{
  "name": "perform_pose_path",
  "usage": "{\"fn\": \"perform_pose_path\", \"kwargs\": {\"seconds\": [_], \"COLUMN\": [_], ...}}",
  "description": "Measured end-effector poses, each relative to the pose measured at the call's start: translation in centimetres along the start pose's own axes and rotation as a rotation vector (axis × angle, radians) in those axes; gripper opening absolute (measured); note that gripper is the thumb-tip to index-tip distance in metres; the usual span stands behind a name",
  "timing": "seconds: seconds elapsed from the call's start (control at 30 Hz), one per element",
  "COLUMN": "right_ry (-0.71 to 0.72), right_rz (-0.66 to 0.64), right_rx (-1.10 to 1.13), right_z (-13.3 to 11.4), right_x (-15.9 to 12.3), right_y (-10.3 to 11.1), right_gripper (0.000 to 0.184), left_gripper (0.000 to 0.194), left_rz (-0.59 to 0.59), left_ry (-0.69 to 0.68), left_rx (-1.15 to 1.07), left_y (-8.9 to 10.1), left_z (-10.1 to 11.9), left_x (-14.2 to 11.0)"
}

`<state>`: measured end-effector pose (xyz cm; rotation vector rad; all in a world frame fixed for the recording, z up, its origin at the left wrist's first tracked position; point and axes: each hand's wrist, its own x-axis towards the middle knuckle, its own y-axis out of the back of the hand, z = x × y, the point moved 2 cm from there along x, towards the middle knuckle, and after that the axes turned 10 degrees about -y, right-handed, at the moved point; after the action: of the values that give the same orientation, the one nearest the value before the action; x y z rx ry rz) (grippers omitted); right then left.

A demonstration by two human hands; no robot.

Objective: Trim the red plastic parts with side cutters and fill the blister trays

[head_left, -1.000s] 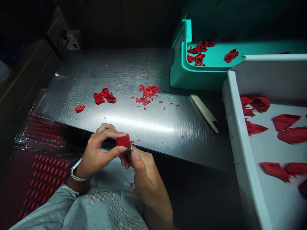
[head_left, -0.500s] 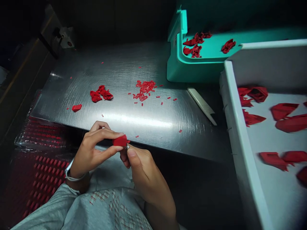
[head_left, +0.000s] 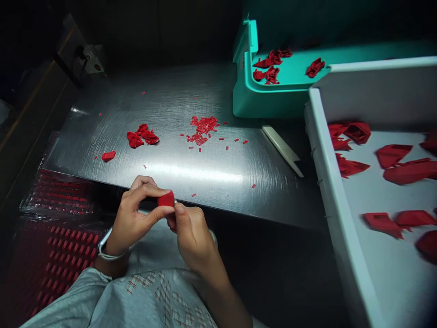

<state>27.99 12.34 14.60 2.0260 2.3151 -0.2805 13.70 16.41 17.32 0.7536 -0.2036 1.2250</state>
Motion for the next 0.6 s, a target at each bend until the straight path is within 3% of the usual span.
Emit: {"fn": "perform_pose_path", "kwargs": {"seconds": [0.07,0.2,0.33,0.47,0.6], "right_ry": [-0.088,-0.231,-0.268,-0.272,-0.299], "right_rz": [-0.021,0.004,0.034,-0.004,0.009], "right_rx": [0.114,0.288,0.297,0.255,0.239], "right_z": [0.7,1.8,2.3,2.6,2.7], "right_x": [0.2,0.2,0.3,0.6,0.6], "right_y": [0.1,0.9,1.5,1.5,1.4], "right_gripper": [0.069,0.072,0.072,0.074,0.074], "left_gripper": [0.014,0.017,0.021,0.025,0.023], "left_rz": [-0.006,0.016,-0.123,-0.163,-0.156], "left_ry": [0.035,0.187,0.362,0.391,0.239], "left_rx": [0.152,0.728,1.051,1.102,1.04], "left_y": [1.4,6.0,9.1,9.3,7.0], "left_z": [-0.6,-2.8,-4.3,-4.1,-3.8], "left_x": [0.1,0.4,0.6,1.3,3.7]}}
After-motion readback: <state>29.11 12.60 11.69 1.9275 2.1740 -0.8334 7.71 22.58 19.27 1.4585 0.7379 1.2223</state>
